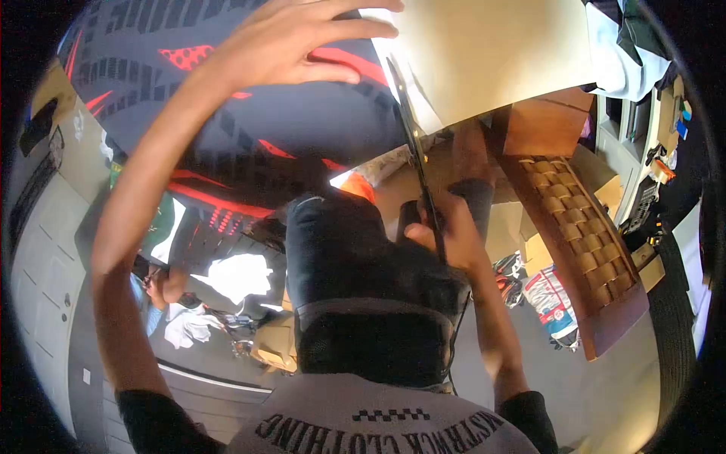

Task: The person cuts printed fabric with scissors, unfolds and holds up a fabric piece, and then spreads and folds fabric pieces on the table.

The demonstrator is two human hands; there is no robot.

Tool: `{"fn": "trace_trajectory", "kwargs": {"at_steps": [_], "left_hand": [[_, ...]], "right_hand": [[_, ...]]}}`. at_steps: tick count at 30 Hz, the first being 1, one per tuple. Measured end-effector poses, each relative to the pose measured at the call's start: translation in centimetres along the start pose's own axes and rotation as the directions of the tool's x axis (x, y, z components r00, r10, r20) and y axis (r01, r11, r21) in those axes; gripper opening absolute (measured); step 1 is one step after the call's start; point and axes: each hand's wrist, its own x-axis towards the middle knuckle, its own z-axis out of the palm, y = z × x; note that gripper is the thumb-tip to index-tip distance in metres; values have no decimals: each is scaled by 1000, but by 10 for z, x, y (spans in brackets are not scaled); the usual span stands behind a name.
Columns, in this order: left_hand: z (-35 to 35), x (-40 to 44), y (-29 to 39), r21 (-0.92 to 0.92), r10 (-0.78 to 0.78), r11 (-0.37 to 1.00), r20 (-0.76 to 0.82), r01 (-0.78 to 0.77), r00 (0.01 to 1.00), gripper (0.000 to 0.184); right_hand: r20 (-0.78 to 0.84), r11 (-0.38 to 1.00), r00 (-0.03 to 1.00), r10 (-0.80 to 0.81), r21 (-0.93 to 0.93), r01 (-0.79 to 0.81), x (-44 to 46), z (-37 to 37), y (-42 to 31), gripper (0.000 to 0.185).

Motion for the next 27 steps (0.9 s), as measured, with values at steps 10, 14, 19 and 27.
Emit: {"fn": "trace_trajectory", "kwargs": {"at_steps": [10,14,19,27], "left_hand": [[14,-13,0,-138,-86,987,-13,83,996,60],[19,-17,1,-203,-123,973,-42,112,991,61],[8,-18,8,-259,-251,922,166,288,954,60],[6,-18,5,-440,-265,823,264,360,928,60]], "right_hand": [[-29,981,999,-36,-189,30,-1,2,19,46],[-47,979,998,-38,-203,28,-2,5,20,46],[-47,994,998,-33,-106,28,-2,8,21,44],[-38,994,997,-62,-88,59,4,10,25,41]]}}
